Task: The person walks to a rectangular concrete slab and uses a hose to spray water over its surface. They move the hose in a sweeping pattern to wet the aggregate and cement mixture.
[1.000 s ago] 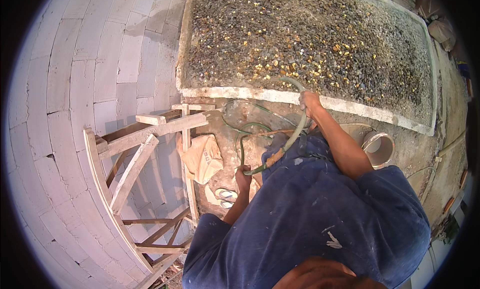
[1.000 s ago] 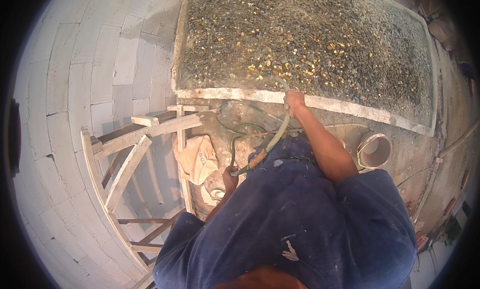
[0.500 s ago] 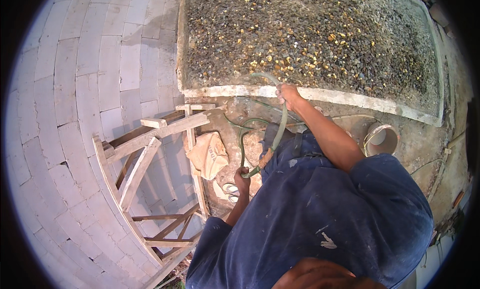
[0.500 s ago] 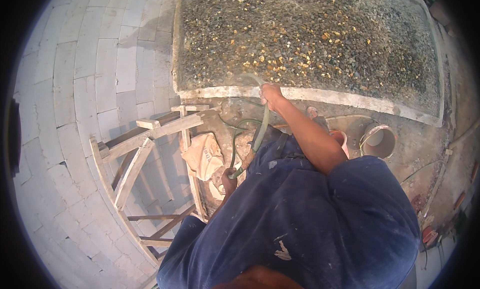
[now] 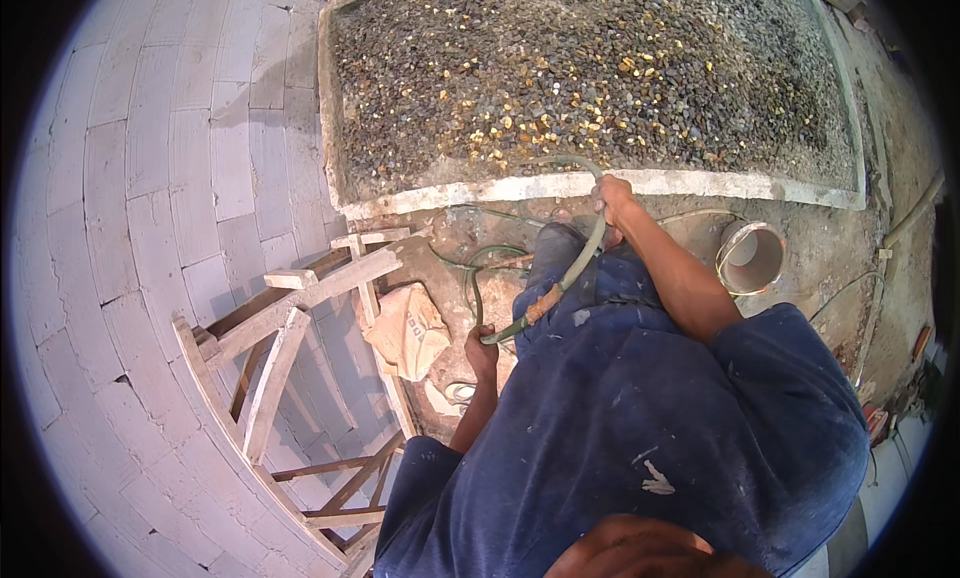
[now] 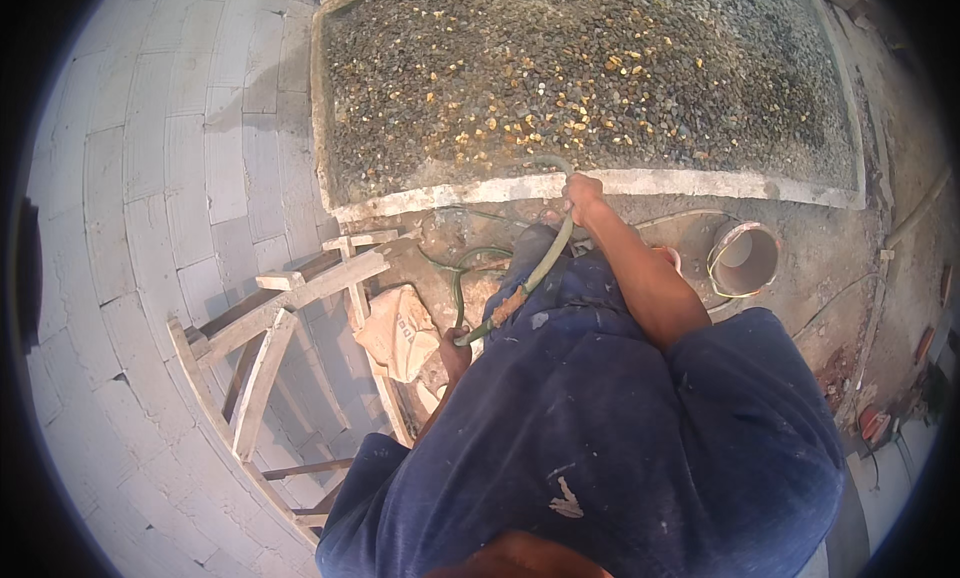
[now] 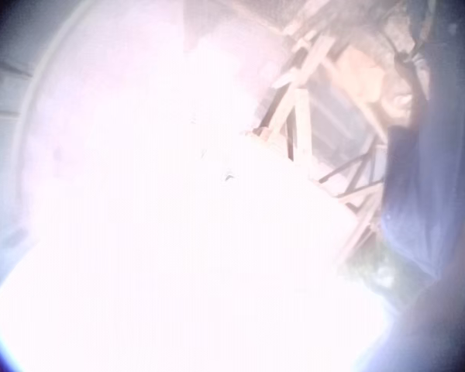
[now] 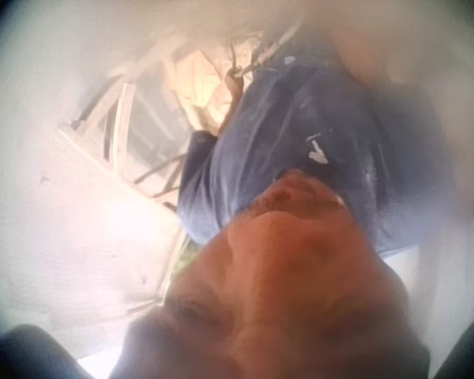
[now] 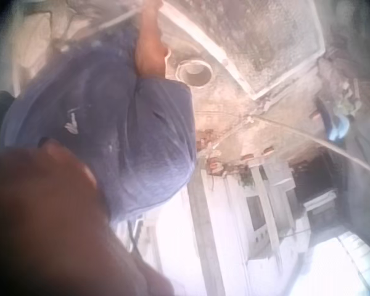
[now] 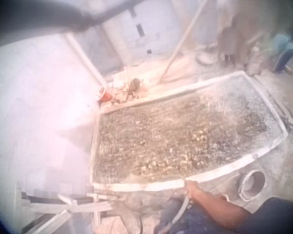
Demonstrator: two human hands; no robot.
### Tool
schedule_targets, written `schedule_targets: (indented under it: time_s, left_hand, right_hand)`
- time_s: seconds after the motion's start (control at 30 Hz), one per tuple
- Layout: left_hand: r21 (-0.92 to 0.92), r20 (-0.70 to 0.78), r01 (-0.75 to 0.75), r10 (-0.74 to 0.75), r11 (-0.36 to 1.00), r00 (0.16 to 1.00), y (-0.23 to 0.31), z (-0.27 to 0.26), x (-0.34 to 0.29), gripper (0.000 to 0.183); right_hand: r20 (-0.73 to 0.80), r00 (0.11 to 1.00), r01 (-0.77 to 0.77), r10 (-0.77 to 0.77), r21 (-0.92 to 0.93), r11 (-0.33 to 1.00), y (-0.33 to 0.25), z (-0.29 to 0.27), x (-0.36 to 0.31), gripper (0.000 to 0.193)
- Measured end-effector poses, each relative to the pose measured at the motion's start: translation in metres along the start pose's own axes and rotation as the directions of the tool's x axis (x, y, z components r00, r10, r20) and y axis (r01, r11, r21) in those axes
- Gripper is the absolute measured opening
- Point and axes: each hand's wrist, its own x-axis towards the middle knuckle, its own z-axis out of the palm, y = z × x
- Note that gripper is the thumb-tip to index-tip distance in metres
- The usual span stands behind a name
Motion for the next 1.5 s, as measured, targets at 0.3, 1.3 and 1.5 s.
schedule_targets:
  time_s: [0.3, 1.3, 1.5]
  left_hand:
    - [0.109, 0.063, -0.084, 0.078, 0.990, 0.995, 0.042, 0.016, 0.093, 0.026]
    - [-0.214, -0.153, 0.046, -0.080, 0.976, 0.985, -0.024, 0.036, 0.071, 0.027]
    - [-0.180, -0.136, 0.006, -0.031, 0.984, 0.990, -0.030, 0.038, 0.080, 0.026]
  right_hand:
    - [-0.306, 0.952, 0.106, -0.029, 0.237, 0.966, -0.041, -0.072, 0.001, 0.011]
    - [-0.179, 0.978, 0.141, -0.110, 0.168, 0.976, -0.032, 0.029, -0.014, 0.010]
    - [-0.198, 0.972, 0.167, -0.129, 0.190, 0.968, -0.032, 0.019, -0.018, 0.010]
